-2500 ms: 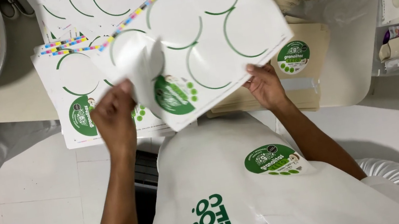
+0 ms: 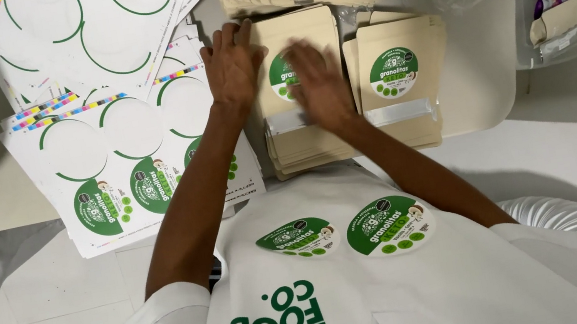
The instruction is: Peeling circular adhesive labels from a sheet and applying them to the center of small paper pouches.
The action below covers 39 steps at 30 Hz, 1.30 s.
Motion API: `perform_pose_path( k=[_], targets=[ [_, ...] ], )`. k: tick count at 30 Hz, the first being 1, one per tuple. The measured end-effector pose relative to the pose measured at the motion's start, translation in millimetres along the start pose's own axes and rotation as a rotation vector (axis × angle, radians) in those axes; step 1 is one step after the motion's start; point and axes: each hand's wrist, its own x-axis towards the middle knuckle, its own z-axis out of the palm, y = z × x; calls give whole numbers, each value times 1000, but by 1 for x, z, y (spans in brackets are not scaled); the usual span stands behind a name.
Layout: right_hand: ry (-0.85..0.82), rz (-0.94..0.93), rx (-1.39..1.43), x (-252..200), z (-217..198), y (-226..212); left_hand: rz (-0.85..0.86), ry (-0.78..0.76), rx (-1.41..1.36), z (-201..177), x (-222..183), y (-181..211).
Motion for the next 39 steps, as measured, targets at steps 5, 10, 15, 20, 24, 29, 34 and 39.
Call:
perform_pose_path(
  k=[5, 10, 15, 20, 24, 29, 34, 39],
  targets=[
    [-172, -184, 146, -61, 30, 11, 66, 183, 13, -6, -3, 2],
    [107, 209, 599, -74, 3, 25, 114, 77, -670, -57, -17, 11],
    [413, 483, 1291, -89, 63, 84, -49, 8, -953, -94, -55, 36],
    [432, 698, 860, -141, 75, 185, -198, -73, -955, -112, -102, 10],
    [123, 501, 832, -129, 63, 148, -283, -99, -967, -121, -116, 4],
    [-972, 1, 994, -78, -115, -33, -236, -145, -943, -135, -113, 14],
    [-1184, -195, 798, -73, -139, -62, -213, -147, -919, -141, -116, 20],
    [-621, 223, 1473, -87, -104, -25, -303, -242, -1090, -134, -116, 13]
  ],
)
